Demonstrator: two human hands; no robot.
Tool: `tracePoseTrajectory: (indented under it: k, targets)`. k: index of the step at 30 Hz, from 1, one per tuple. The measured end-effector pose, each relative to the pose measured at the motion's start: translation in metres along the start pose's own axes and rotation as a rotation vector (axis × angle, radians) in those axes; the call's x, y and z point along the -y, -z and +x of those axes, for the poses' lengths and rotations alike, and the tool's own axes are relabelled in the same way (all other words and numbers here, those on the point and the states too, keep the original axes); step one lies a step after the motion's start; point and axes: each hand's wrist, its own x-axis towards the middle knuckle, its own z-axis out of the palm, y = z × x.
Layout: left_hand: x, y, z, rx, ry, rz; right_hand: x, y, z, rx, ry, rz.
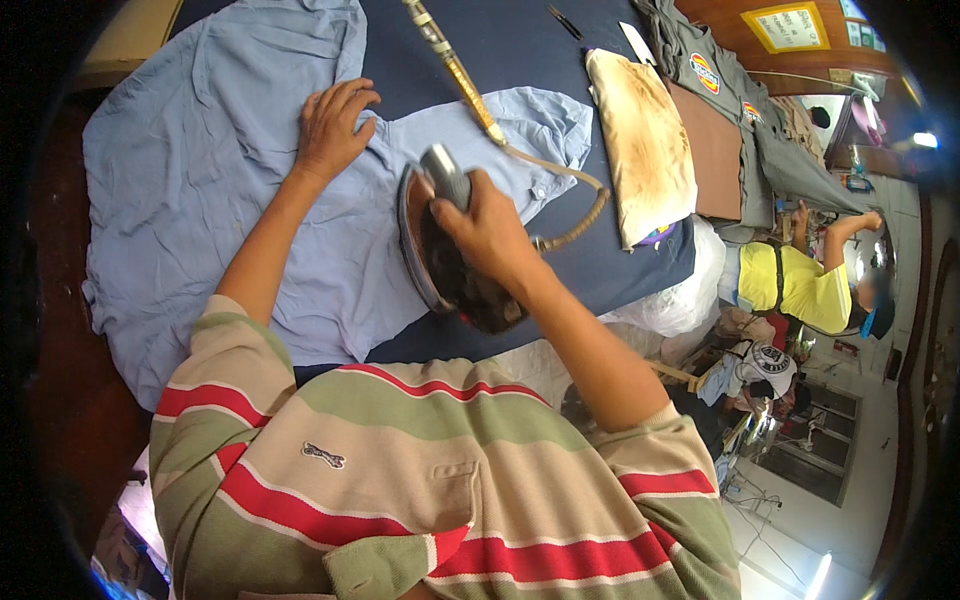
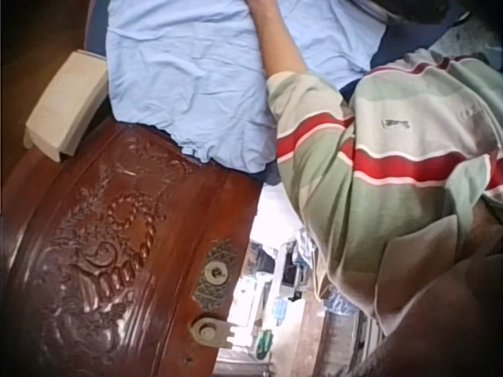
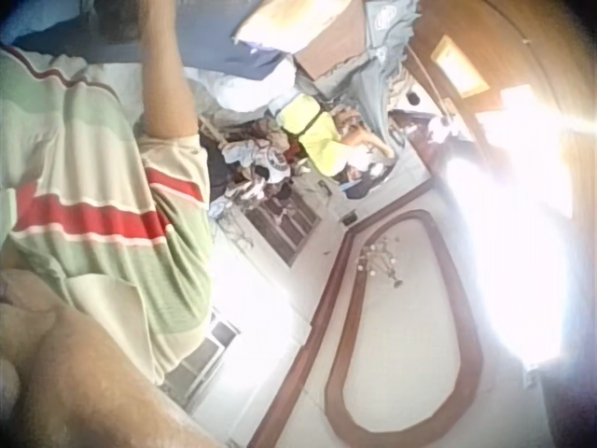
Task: The person irons a blue button-down shirt on a workstation using a steam iron, spreading the fabric flat and pressing the sleeves, back, and front panels.
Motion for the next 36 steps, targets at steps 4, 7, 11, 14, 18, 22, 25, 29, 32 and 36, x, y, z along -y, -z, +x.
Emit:
tracePoseTrajectory:
  k: [4, 7, 11, 14, 18, 22, 25, 29, 32, 36]
  targets:
    - [-0.063, 0.029, -0.038, 0.115, 0.090, 0.011, -0.006, 0.004, 0.062, -0.136, -0.028, 0.090]
    - [-0.096, 0.050, -0.098, 0.326, 0.165, 0.087, -0.009, 0.003, 0.103, -0.116, -0.044, 0.238]
    - [-0.098, 0.058, -0.113, 0.364, 0.186, 0.066, 0.002, 0.011, 0.131, -0.144, -0.078, 0.174]
    - [-0.097, 0.057, -0.115, 0.297, 0.179, 0.037, 0.008, 0.015, 0.135, -0.133, -0.122, 0.185]
    - [-0.094, 0.057, -0.116, 0.272, 0.198, 0.025, -0.005, 0.009, 0.093, -0.010, 0.092, -0.051]
    - [-0.096, 0.058, -0.116, 0.284, 0.218, -0.005, -0.033, 0.039, 0.059, -0.036, 0.015, -0.057]
    - [-0.101, 0.060, -0.110, 0.349, 0.257, -0.007, -0.064, 0.061, 0.044, -0.109, -0.157, 0.097]
    - [-0.100, 0.049, -0.069, 0.226, 0.209, 0.047, -0.068, 0.060, 0.046, -0.172, -0.095, 0.133]
    - [-0.078, 0.023, -0.018, 0.121, 0.133, 0.170, -0.051, 0.055, 0.076, -0.129, -0.080, 0.035]
    - [-0.019, -0.010, -0.004, 0.224, 0.109, 0.400, -0.055, 0.072, 0.119, -0.270, -0.228, 0.185]
